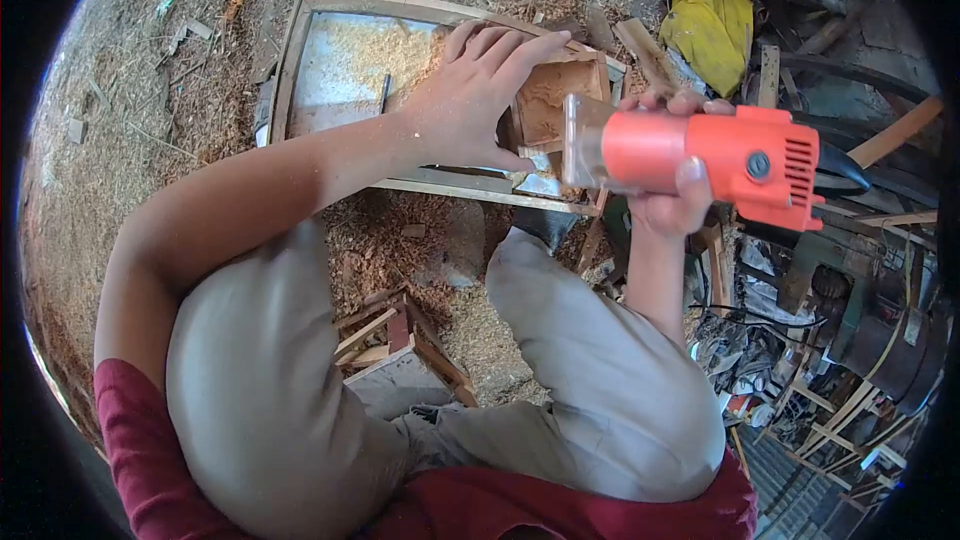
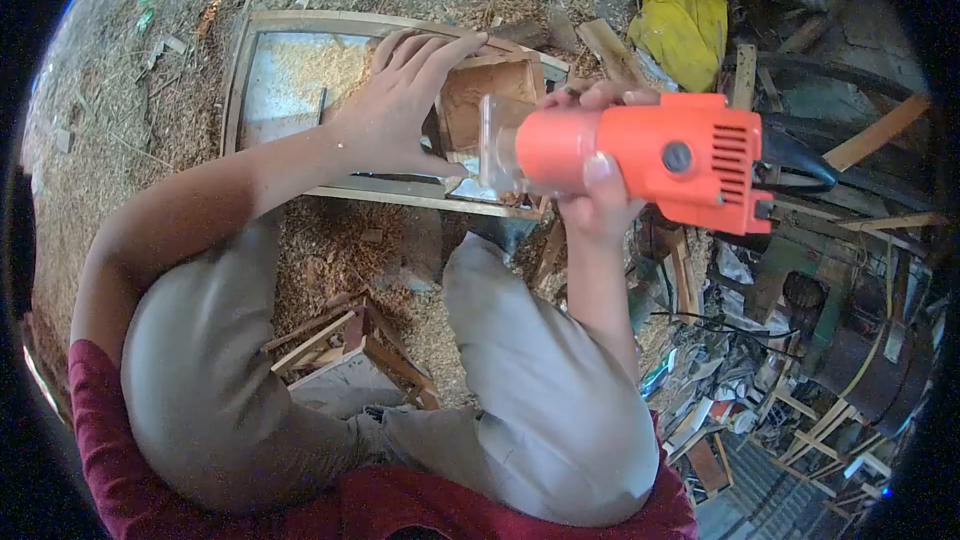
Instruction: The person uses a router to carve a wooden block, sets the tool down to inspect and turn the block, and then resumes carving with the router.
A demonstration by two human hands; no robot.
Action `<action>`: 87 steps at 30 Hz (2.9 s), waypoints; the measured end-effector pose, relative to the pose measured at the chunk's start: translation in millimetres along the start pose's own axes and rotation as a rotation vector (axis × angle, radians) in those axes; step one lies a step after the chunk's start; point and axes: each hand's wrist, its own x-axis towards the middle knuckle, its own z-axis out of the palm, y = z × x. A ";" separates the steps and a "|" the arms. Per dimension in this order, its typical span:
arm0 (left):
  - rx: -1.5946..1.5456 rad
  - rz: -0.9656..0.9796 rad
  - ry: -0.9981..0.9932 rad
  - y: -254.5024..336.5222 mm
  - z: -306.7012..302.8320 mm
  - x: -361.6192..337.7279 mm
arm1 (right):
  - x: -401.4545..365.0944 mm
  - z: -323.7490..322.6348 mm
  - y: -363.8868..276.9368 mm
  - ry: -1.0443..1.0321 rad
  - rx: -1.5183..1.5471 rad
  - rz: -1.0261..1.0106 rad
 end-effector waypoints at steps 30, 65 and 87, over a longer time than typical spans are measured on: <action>0.024 -0.017 -0.058 4.6 -4.8 1.3 | -6.2 -7.5 -49.0 0.517 0.309 0.444; 0.014 -0.064 -0.096 10.6 -8.4 2.1 | -25.7 -10.9 -28.2 0.408 0.104 0.458; -0.151 -0.035 -0.032 3.7 -9.8 -3.6 | 9.8 11.8 4.6 0.125 -0.083 0.077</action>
